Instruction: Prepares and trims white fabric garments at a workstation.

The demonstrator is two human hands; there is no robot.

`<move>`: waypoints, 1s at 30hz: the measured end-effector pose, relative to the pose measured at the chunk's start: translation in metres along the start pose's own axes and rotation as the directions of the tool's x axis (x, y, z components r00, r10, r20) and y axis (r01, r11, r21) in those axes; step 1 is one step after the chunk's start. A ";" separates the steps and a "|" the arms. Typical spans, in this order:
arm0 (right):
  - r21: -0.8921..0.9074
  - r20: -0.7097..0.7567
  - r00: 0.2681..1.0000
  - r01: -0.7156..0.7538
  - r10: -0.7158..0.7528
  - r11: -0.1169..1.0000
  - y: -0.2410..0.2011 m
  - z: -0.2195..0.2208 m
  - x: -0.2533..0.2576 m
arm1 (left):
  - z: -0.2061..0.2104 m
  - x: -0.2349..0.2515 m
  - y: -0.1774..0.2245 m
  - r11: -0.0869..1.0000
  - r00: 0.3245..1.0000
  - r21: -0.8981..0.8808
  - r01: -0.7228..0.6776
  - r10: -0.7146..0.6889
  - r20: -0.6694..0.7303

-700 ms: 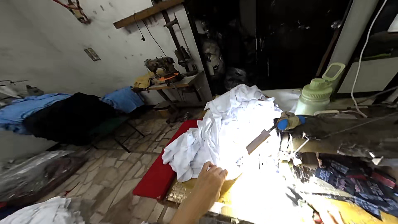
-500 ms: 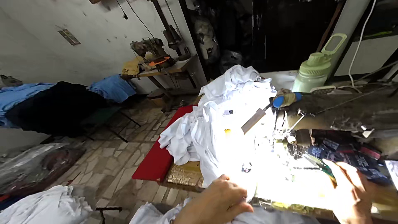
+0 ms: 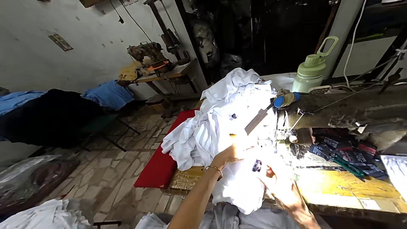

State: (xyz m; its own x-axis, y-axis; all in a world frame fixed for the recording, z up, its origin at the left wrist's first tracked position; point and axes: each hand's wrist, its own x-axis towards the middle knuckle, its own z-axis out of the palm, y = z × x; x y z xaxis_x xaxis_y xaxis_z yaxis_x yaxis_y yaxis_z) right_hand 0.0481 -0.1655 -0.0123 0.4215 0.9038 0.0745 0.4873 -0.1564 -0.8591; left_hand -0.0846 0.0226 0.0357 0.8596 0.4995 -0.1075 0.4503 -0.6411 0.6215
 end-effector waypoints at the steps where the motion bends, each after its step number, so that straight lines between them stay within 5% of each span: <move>1: 0.113 0.036 0.999 -0.018 0.014 0.993 -0.004 0.003 0.002 | -0.002 0.001 -0.005 0.999 1.000 -0.042 0.004 -0.004 0.000; 5: 0.523 0.270 0.956 -0.243 0.112 0.817 -0.007 0.005 -0.001 | -0.014 -0.010 -0.002 0.999 0.985 -0.037 -0.013 0.006 -0.173; 9: 0.407 0.258 0.966 -0.125 0.018 0.905 -0.006 -0.030 -0.023 | -0.020 -0.021 -0.008 0.976 0.894 0.181 -0.121 0.187 -0.408; 13: 0.202 0.133 0.983 0.095 -0.124 0.975 0.016 -0.051 -0.028 | 0.004 -0.013 -0.008 0.985 0.884 0.124 -0.122 0.165 -0.438; 17: 0.180 0.052 0.993 0.096 -0.107 0.979 0.026 -0.059 -0.029 | 0.011 -0.005 0.006 0.996 0.909 0.031 -0.078 0.084 -0.407; 21: 0.264 0.039 0.995 0.076 -0.089 0.961 0.025 -0.055 -0.025 | 0.005 -0.007 0.006 0.978 0.879 0.021 -0.206 0.194 -0.435; 25: 0.334 0.057 0.998 0.009 -0.030 0.943 0.021 -0.047 -0.019 | 0.003 -0.007 0.000 0.953 0.852 -0.005 -0.302 0.267 -0.450; 30: 0.525 0.160 0.956 -0.294 0.247 0.798 0.004 -0.035 -0.013 | 0.000 -0.007 0.002 0.947 0.863 -0.064 -0.313 0.256 -0.437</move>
State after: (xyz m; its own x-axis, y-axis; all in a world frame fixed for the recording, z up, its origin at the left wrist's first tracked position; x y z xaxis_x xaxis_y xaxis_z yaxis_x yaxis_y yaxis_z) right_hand 0.0717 -0.1916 0.0016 0.4005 0.8889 -0.2222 -0.1369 -0.1817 -0.9738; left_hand -0.0901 0.0177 0.0379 0.7512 0.5214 0.4049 0.1417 -0.7264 0.6725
